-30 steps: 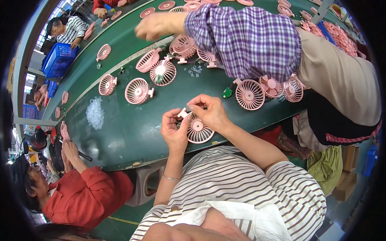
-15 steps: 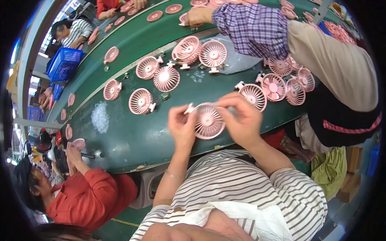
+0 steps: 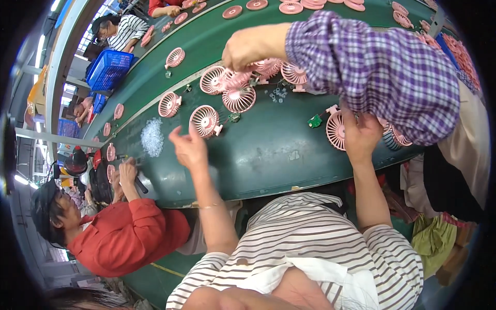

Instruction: The person assembles mini fan housings along a production line by fitting small circuit boards and plastic parts into fan grilles by hand.

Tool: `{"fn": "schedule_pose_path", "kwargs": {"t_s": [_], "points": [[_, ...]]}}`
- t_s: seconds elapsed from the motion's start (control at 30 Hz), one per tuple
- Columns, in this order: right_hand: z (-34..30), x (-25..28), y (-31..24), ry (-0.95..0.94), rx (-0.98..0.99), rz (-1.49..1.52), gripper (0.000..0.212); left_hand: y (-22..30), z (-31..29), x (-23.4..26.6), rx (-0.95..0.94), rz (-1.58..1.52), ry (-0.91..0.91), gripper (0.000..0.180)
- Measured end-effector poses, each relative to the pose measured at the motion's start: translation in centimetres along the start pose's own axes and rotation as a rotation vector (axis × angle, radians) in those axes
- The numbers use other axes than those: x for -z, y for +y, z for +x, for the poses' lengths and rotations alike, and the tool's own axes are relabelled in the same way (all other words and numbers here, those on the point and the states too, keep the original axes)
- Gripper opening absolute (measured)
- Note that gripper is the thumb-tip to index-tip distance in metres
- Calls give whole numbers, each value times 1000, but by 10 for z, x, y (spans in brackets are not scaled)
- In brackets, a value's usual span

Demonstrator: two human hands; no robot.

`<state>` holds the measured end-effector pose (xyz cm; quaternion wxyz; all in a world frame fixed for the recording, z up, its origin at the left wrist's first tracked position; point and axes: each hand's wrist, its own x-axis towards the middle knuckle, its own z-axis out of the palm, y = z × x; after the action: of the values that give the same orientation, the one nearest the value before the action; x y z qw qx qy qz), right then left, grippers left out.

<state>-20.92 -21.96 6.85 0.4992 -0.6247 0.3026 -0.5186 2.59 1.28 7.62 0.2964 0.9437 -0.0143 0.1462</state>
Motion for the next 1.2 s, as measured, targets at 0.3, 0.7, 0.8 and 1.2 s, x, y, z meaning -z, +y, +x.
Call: {"fn": "schedule_pose_path", "kwargs": {"t_s": [0.3, 0.7, 0.8, 1.2], "points": [[-31, -36, -1, -379, 74, 176, 8, -34, 30, -11, 5, -286, -70, 27], [-46, -54, 9, -563, -25, 107, 9, -22, -120, 53, 678, -1082, -1191, 34], [-44, -53, 21, -514, -169, 216, 9, -16, -115, 62, 229, -868, -1076, 19], [-33, -28, 13, -293, -249, 313, 11, 85, -71, -11, -1565, -172, -779, 13]]}}
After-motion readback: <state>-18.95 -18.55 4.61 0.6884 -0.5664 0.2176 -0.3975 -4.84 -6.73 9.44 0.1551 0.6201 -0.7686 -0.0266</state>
